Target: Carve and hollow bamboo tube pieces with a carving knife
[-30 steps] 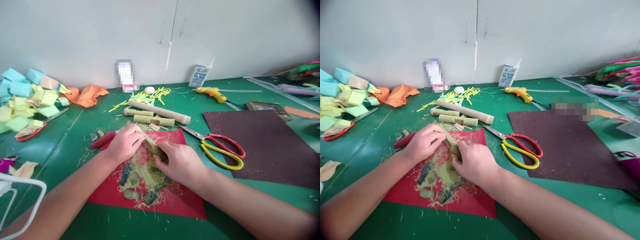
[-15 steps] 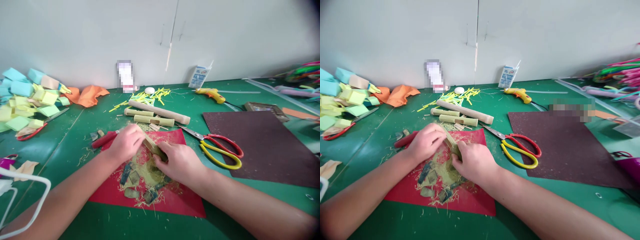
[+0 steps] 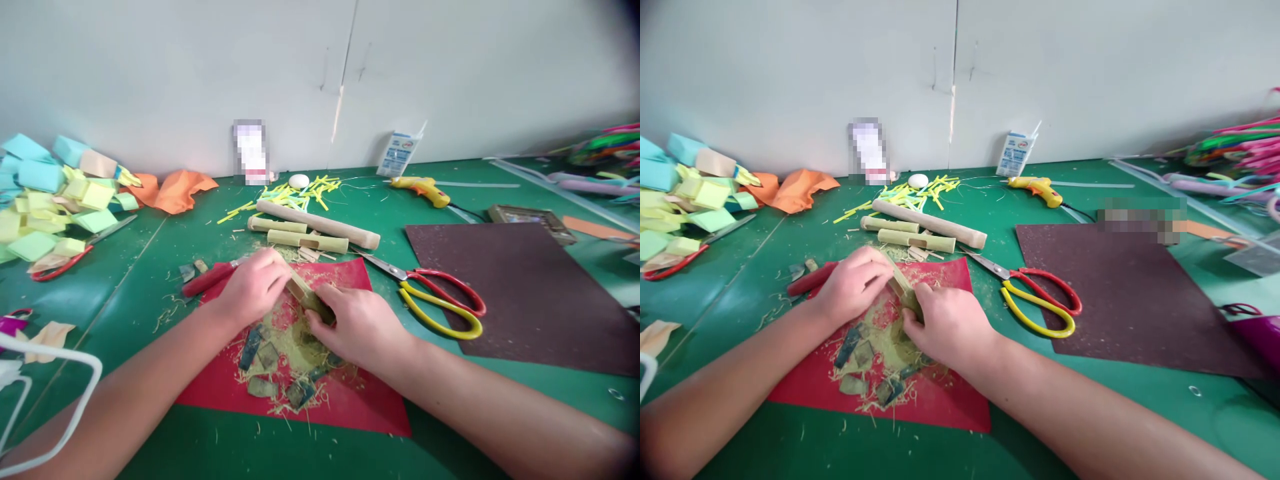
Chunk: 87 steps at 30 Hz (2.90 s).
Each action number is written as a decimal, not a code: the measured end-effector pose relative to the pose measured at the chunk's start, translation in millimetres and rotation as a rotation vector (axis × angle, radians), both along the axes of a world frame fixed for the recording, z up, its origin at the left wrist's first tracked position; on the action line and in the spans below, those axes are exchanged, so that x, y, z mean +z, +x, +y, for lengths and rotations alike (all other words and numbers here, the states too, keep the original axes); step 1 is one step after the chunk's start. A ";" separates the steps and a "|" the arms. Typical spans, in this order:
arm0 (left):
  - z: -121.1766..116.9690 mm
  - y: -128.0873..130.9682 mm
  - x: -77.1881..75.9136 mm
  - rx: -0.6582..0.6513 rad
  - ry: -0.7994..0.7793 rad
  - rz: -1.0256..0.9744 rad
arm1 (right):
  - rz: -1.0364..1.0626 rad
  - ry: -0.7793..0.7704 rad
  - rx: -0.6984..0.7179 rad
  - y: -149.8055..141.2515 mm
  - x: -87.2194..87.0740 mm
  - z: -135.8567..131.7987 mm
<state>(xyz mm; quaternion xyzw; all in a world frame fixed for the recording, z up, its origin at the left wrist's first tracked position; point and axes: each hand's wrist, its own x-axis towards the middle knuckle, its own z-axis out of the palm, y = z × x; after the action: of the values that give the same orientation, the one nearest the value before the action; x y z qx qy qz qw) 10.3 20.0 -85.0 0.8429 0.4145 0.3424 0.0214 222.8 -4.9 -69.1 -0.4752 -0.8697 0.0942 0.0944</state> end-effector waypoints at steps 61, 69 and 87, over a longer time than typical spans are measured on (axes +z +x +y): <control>-24.0 21.0 6.8 -0.015 -0.073 0.014 | 0.038 -0.021 -0.036 -2.2 -3.0 1.0; -24.9 21.1 5.5 -0.013 -0.061 0.035 | 0.043 -0.034 -0.049 -1.8 -0.2 -0.8; -23.9 22.0 6.8 -0.079 -0.118 0.038 | 0.005 0.003 -0.049 -1.8 -2.1 -1.0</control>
<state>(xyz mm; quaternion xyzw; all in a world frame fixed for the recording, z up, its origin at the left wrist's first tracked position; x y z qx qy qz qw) 32.4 -3.9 -78.1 0.8622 0.4006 0.3004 0.0767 221.0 -5.9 -71.1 -0.4960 -0.8577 0.0915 0.0994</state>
